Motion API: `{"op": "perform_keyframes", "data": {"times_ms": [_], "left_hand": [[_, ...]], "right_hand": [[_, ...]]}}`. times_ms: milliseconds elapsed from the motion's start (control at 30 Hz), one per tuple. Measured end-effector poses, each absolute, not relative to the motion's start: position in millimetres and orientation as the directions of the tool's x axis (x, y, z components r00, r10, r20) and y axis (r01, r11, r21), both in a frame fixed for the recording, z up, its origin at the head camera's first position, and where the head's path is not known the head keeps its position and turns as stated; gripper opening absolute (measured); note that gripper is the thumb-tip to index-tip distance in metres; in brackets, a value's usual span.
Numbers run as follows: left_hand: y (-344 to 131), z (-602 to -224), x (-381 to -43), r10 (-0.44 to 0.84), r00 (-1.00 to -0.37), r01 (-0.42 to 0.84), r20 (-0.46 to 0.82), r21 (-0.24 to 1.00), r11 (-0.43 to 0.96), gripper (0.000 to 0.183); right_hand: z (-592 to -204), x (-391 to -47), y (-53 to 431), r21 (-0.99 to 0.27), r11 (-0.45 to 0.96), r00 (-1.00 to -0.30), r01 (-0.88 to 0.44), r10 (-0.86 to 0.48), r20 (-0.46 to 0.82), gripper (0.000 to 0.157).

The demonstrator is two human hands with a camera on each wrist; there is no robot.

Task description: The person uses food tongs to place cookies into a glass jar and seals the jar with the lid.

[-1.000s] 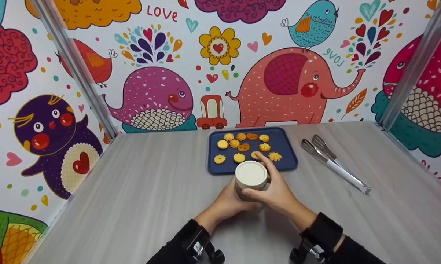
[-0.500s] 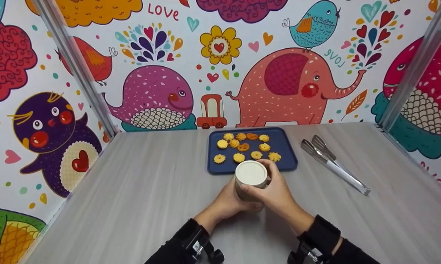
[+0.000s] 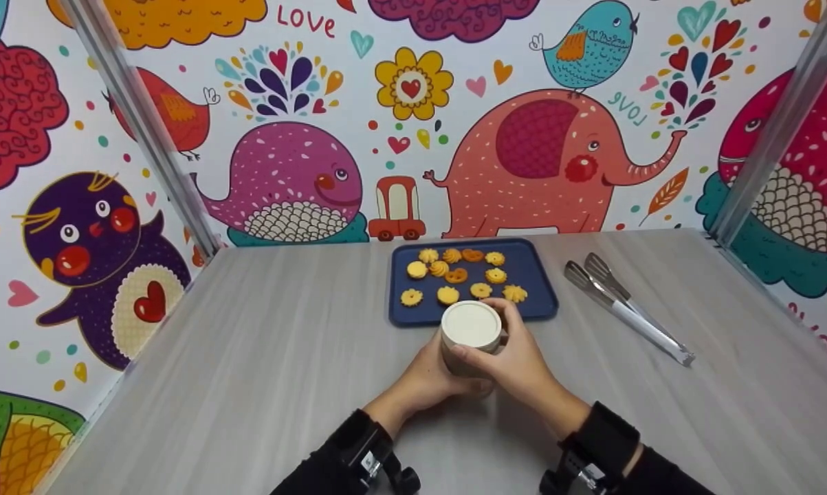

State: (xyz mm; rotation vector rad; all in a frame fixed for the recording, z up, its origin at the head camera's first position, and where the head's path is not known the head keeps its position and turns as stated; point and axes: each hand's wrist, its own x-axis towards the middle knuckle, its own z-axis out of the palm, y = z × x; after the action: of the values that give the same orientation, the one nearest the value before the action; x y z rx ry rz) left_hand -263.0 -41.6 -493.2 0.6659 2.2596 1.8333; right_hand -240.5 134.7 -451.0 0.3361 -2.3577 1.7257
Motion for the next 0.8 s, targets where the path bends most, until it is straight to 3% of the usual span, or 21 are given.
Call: {"op": "perform_keyframes", "data": {"times_ms": [800], "left_hand": [[-42.8, -493.1, -263.1, 0.428, -0.894, 0.211, 0.135, 0.968, 0.135, 0.117]], "right_hand": [[-452.5, -239.7, 137.6, -0.921, 0.236, -0.95, -0.31, -0.117, 0.289, 0.076]]}}
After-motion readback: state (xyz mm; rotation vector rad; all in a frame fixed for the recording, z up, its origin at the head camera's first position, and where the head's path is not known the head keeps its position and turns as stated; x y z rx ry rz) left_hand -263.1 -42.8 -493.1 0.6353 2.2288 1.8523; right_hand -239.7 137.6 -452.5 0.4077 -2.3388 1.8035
